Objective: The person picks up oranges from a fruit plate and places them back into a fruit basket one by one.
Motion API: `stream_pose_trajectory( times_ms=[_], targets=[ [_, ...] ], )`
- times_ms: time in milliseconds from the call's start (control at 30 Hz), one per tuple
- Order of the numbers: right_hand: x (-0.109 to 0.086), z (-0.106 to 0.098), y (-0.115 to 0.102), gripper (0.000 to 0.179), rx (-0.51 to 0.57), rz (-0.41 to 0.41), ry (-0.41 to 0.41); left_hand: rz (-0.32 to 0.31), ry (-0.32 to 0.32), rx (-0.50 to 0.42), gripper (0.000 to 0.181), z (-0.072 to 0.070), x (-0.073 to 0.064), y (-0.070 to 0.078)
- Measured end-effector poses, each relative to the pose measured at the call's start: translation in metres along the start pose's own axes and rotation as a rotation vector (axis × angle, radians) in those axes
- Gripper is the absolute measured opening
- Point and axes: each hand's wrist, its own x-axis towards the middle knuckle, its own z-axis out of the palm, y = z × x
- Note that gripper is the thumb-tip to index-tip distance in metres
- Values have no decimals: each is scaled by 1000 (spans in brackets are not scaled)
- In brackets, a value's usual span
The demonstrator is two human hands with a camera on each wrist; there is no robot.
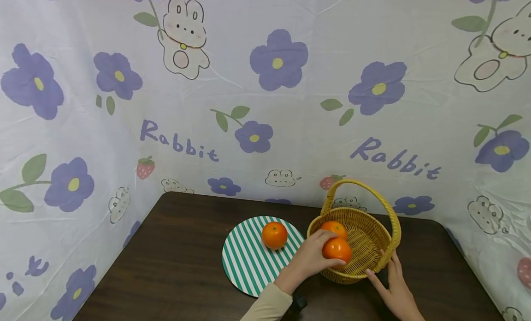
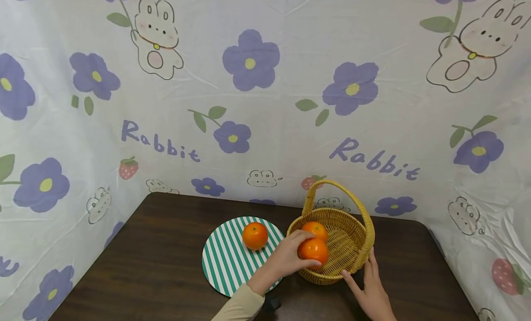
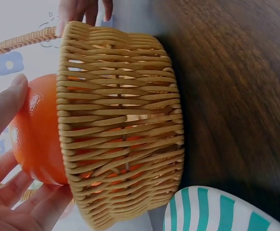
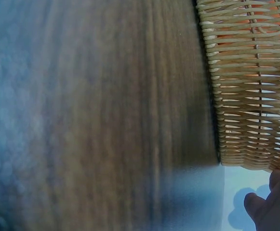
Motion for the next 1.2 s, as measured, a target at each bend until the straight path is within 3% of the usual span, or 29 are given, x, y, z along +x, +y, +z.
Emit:
stream_pose_trajectory(
  times_ms=[867, 1200],
  targets=[
    [0, -1, 0, 80, 7, -4, -11, 14, -116, 100, 63, 31, 26, -1],
    [-1, 1, 2, 78, -6, -19, 13, 60, -127, 129, 62, 41, 34, 1]
  ],
)
